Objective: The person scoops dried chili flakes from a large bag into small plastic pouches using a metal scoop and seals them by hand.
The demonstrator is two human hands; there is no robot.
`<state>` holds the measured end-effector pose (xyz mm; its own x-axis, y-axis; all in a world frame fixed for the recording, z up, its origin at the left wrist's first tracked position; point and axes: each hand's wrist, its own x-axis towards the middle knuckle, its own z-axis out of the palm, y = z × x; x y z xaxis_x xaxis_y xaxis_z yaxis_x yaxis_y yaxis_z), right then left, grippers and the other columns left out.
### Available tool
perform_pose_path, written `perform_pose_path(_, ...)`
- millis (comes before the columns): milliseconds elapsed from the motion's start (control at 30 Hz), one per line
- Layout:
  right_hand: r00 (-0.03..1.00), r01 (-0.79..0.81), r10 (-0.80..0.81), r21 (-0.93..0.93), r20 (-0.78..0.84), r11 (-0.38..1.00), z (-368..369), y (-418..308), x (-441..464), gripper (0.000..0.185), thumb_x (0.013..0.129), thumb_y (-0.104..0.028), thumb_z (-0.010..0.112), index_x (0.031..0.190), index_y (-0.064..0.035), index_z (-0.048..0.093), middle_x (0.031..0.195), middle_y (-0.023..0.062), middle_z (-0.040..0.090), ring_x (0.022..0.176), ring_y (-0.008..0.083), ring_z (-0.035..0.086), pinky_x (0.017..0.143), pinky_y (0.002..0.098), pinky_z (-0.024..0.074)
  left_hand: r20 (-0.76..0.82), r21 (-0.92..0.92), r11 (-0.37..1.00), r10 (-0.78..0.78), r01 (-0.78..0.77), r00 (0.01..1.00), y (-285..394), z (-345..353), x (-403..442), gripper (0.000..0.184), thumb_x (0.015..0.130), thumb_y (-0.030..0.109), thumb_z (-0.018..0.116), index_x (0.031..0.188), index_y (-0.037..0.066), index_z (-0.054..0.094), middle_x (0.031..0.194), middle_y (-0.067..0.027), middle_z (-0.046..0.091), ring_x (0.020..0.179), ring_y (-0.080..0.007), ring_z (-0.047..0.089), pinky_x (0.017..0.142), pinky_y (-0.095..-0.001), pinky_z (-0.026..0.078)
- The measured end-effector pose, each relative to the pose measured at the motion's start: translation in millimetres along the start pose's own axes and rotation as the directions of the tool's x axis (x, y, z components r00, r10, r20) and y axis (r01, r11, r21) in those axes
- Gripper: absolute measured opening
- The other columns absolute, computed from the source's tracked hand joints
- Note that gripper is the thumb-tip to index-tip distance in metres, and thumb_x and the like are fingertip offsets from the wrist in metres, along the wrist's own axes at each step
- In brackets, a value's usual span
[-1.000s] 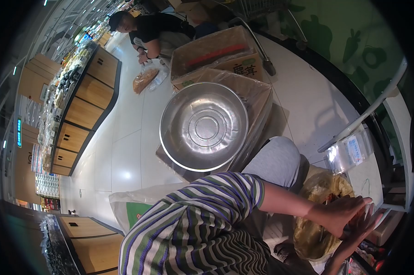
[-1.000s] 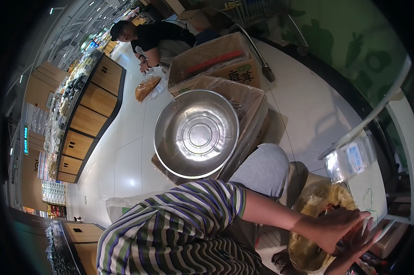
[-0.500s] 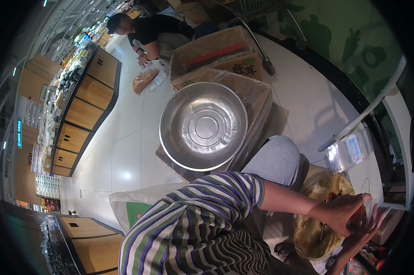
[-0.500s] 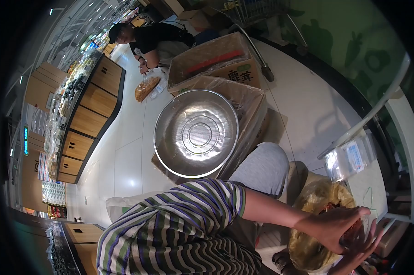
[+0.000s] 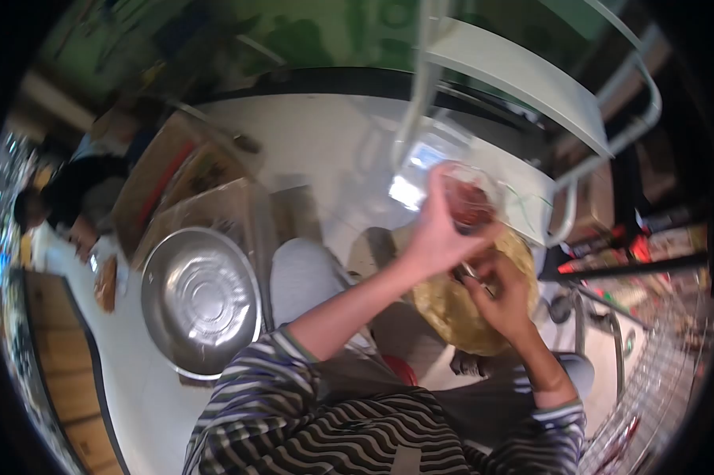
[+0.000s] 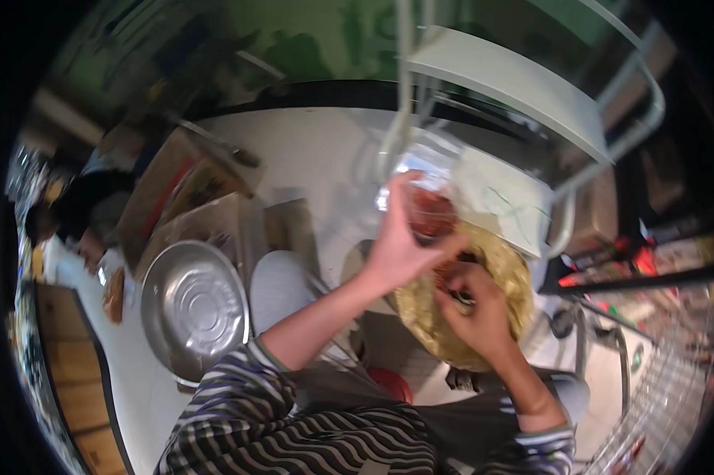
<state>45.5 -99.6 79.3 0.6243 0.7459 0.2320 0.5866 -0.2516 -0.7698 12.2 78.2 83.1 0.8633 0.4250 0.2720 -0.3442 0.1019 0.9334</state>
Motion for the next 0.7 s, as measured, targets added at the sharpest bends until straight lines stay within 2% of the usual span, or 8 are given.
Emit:
perform_pose_path(33, 0.999, -0.038, 0.038, 0.0, -0.034, 0.999, 3, -4, 1, 0.02, 0.079, -0.009, 0.073, 0.082, -0.0001, 0.055, 0.081, 0.0131, 0.06, 0.07, 0.0282, 0.062, 0.065, 0.0338, 0.0496, -0.024, 0.154, 0.988, 0.002, 0.001, 1.0, 5, -1, 1, 0.086, 0.073, 0.015, 0.084, 0.133, 0.003, 0.022, 0.103, -0.0131, 0.056, 0.091, -0.0188, 0.063, 0.08, -0.0331, 0.052)
perform_pose_path(100, 0.998, -0.025, 0.024, -0.027, -0.051, 0.999, 5, -3, 2, 0.017, 0.081, -0.008, 0.07, 0.08, 0.0002, 0.055, 0.077, 0.0152, 0.059, 0.068, 0.0338, 0.061, 0.062, 0.0378, 0.0491, -0.017, 0.093, 0.996, -0.015, 0.017, 1.0, 2, 0, 1, 0.086, 0.074, 0.016, 0.084, 0.133, 0.004, 0.023, 0.105, -0.0143, 0.057, 0.094, -0.0199, 0.063, 0.083, -0.0339, 0.052)
perform_pose_path(300, 0.99, 0.138, -0.141, -0.144, -0.011, 0.98, 0, 1, -1, 0.01, 0.086, -0.002, 0.061, 0.079, 0.0004, 0.053, 0.074, 0.0179, 0.054, 0.067, 0.0394, 0.057, 0.058, 0.0444, 0.0447, -0.014, 0.121, 0.993, 0.016, -0.014, 1.0, 0, 2, 0, 0.082, 0.075, 0.017, 0.082, 0.131, 0.002, 0.025, 0.106, -0.0157, 0.059, 0.096, -0.0205, 0.063, 0.085, -0.0347, 0.052)
perform_pose_path(467, 0.986, 0.168, -0.166, -0.042, 0.032, 0.985, 0, 1, -4, 0.009, 0.086, -0.001, 0.06, 0.081, 0.0009, 0.052, 0.075, 0.0188, 0.052, 0.067, 0.0405, 0.055, 0.058, 0.0447, 0.0443, 0.009, 0.114, 0.993, 0.035, -0.036, 0.999, -1, 0, 2, 0.079, 0.075, 0.018, 0.082, 0.129, 0.002, 0.027, 0.103, -0.0143, 0.06, 0.093, -0.0187, 0.063, 0.083, -0.0337, 0.052)
perform_pose_path(567, 0.993, 0.099, -0.09, -0.113, 0.079, 0.989, -3, 0, -7, 0.007, 0.087, -0.002, 0.061, 0.091, 0.0022, 0.056, 0.079, 0.016, 0.059, 0.073, 0.032, 0.063, 0.065, 0.0373, 0.0488, 0.003, 0.08, 0.996, 0.047, -0.047, 0.999, -1, 2, 2, 0.078, 0.075, 0.019, 0.082, 0.128, 0.003, 0.027, 0.102, -0.0136, 0.059, 0.09, -0.0176, 0.062, 0.081, -0.0317, 0.051)
perform_pose_path(633, 0.988, -0.152, 0.152, 0.083, 0.002, 0.985, -2, -7, -7, 0.022, 0.086, -0.008, 0.065, 0.102, 0.0005, 0.052, 0.082, 0.0172, 0.061, 0.071, 0.0307, 0.065, 0.059, 0.0387, 0.049, 0.001, 0.089, 0.994, 0.064, -0.064, 0.998, -4, 3, 1, 0.079, 0.075, 0.019, 0.083, 0.128, 0.004, 0.027, 0.103, -0.0139, 0.059, 0.091, -0.0177, 0.062, 0.082, -0.0317, 0.051)
perform_pose_path(667, 0.98, -0.193, 0.198, 0.145, -0.017, 0.97, 2, -2, -8, 0.042, 0.084, -0.014, 0.07, 0.116, -0.0005, 0.048, 0.088, 0.0166, 0.065, 0.073, 0.0263, 0.068, 0.061, 0.0359, 0.0513, -0.001, 0.088, 0.994, 0.06, -0.06, 0.998, -5, 5, 0, 0.079, 0.075, 0.019, 0.083, 0.128, 0.004, 0.027, 0.103, -0.0139, 0.059, 0.091, -0.0177, 0.062, 0.082, -0.0317, 0.051)
perform_pose_path(700, 0.979, -0.197, 0.201, 0.144, -0.013, 0.97, 5, -1, -6, 0.042, 0.084, -0.014, 0.07, 0.116, -0.0005, 0.048, 0.088, 0.0166, 0.065, 0.073, 0.0263, 0.068, 0.061, 0.0359, 0.0513, -0.011, 0.061, 0.998, 0.023, -0.022, 1.0, -7, 8, -2, 0.08, 0.074, 0.018, 0.083, 0.128, 0.004, 0.026, 0.103, -0.0138, 0.058, 0.092, -0.018, 0.062, 0.082, -0.0319, 0.051)
